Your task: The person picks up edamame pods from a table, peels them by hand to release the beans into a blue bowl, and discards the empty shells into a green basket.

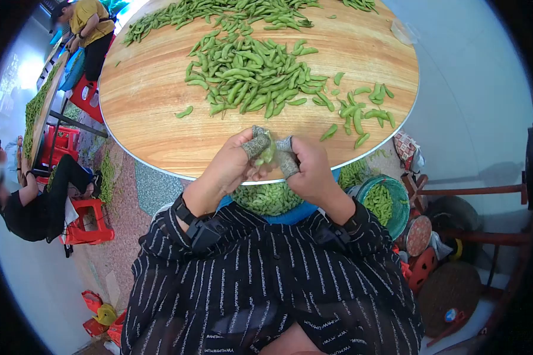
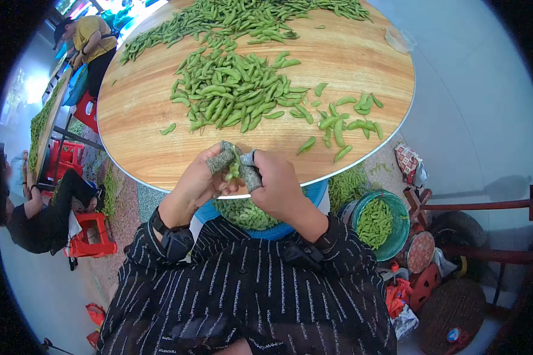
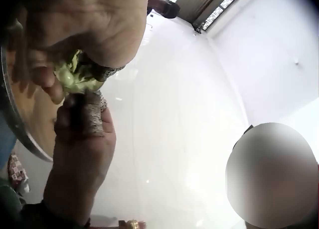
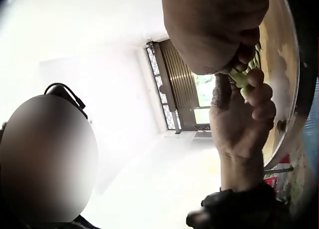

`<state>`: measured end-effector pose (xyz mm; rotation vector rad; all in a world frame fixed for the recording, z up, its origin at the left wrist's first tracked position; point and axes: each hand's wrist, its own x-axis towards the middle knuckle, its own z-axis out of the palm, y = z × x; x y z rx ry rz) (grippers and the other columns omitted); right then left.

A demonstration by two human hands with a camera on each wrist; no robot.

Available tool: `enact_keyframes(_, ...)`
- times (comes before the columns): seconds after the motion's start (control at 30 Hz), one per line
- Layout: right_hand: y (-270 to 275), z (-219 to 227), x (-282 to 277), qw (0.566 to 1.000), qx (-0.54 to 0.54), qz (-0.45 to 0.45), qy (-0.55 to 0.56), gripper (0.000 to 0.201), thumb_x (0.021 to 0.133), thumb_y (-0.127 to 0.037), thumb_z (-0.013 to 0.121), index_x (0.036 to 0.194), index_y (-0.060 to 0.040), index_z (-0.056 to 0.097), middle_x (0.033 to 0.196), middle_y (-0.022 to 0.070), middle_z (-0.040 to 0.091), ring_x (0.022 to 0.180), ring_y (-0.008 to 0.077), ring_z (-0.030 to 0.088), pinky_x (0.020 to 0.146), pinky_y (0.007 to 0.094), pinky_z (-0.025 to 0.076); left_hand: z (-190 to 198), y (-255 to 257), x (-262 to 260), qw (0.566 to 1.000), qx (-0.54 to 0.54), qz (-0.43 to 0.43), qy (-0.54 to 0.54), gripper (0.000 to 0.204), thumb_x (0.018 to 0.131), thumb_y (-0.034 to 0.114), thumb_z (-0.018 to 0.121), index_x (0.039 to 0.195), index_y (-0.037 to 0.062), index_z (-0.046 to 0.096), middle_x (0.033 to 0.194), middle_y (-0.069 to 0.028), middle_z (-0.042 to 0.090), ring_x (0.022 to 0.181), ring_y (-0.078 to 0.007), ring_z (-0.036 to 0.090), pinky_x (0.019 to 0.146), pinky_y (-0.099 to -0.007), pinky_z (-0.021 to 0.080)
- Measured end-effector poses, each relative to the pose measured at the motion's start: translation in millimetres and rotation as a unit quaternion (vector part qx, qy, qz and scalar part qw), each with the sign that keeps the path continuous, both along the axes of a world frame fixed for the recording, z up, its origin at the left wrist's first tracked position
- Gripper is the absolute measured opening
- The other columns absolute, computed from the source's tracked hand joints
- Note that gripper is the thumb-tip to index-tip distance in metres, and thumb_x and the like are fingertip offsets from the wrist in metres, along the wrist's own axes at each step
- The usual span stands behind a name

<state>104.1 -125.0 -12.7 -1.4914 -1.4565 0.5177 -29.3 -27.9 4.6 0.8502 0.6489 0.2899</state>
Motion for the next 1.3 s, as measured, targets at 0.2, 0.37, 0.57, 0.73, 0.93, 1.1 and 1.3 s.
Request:
enact_keyframes(0.2,6,3,-11,0.983,0.093,-0.038,-0.153,0.016,0.063,-0.002,0.056,0.074,0.0009,0.044,0.066,0.0152,0.047,0.06,0.036,0.049,0.052,0.0433,0.038,-1,7,2,0.996,-0.056,0.042,-0.051,0.013,0.086,0.01,0.041,0.092,0.0021,0.049,0.078,-0.0097,0.054,0.061,-0.0166,0.053,0.047,-0.0223,0.042)
enact_keyframes(0.37,8,1,-10,0.996,0.064,-0.037,-0.053,0.013,0.067,0.0,0.054,0.079,0.0013,0.05,0.067,0.0147,0.051,0.059,0.0301,0.052,0.052,0.0357,0.041,-15,10,3,0.997,-0.043,0.051,-0.046,0.011,0.084,0.005,0.042,0.091,0.0009,0.049,0.078,-0.0085,0.054,0.065,-0.0153,0.051,0.052,-0.0228,0.041)
enact_keyframes(0.57,8,-4,-1,0.96,-0.062,-0.006,0.272,0.015,0.07,0.008,0.048,0.084,0.0031,0.054,0.076,0.0009,0.056,0.068,0.0047,0.046,0.058,0.0214,0.039,-4,-5,5,0.986,0.163,0.02,0.012,0.023,0.076,-0.008,0.045,0.097,0.001,0.047,0.085,-0.0067,0.056,0.062,-0.0075,0.048,0.051,-0.0191,0.037)
enact_keyframes(0.73,4,-2,7,0.948,-0.013,-0.04,0.315,0.015,0.072,0.007,0.05,0.085,0.0018,0.055,0.075,0.0009,0.056,0.069,0.006,0.048,0.061,0.0206,0.041,-9,-18,9,0.94,0.337,0.054,0.011,0.028,0.075,-0.004,0.052,0.102,0.001,0.048,0.086,-0.0074,0.058,0.06,-0.0089,0.05,0.053,-0.0195,0.039)
enact_keyframes(0.93,-8,-12,92,0.977,0.024,-0.21,0.024,0.014,0.072,0.005,0.049,0.085,0.0027,0.054,0.068,0.007,0.056,0.062,0.0131,0.051,0.059,0.025,0.042,-34,-19,-22,0.851,0.52,0.051,0.049,0.019,0.074,0.004,0.059,0.092,0.0043,0.058,0.087,-0.0115,0.059,0.074,-0.0265,0.057,0.067,-0.0304,0.045)
enact_keyframes(1.1,-24,-3,100,0.964,-0.049,-0.254,-0.069,0.03,0.065,0.009,0.043,0.092,0.0047,0.055,0.075,0.0106,0.059,0.071,0.0152,0.055,0.065,0.0247,0.043,-23,-26,-37,0.817,0.564,-0.11,-0.055,0.017,0.074,0.005,0.06,0.091,0.005,0.058,0.088,-0.0101,0.061,0.083,-0.0271,0.058,0.071,-0.0326,0.045)
enact_keyframes(1.3,-26,-5,61,0.978,0.03,-0.171,0.114,0.031,0.069,0.012,0.045,0.097,0.005,0.055,0.084,0.0041,0.059,0.077,0.0098,0.053,0.071,0.0208,0.042,-16,48,-35,0.637,0.736,0.138,0.184,0.022,0.073,0.013,0.061,0.092,0.003,0.055,0.081,-0.0163,0.056,0.075,-0.0336,0.054,0.065,-0.0389,0.044)
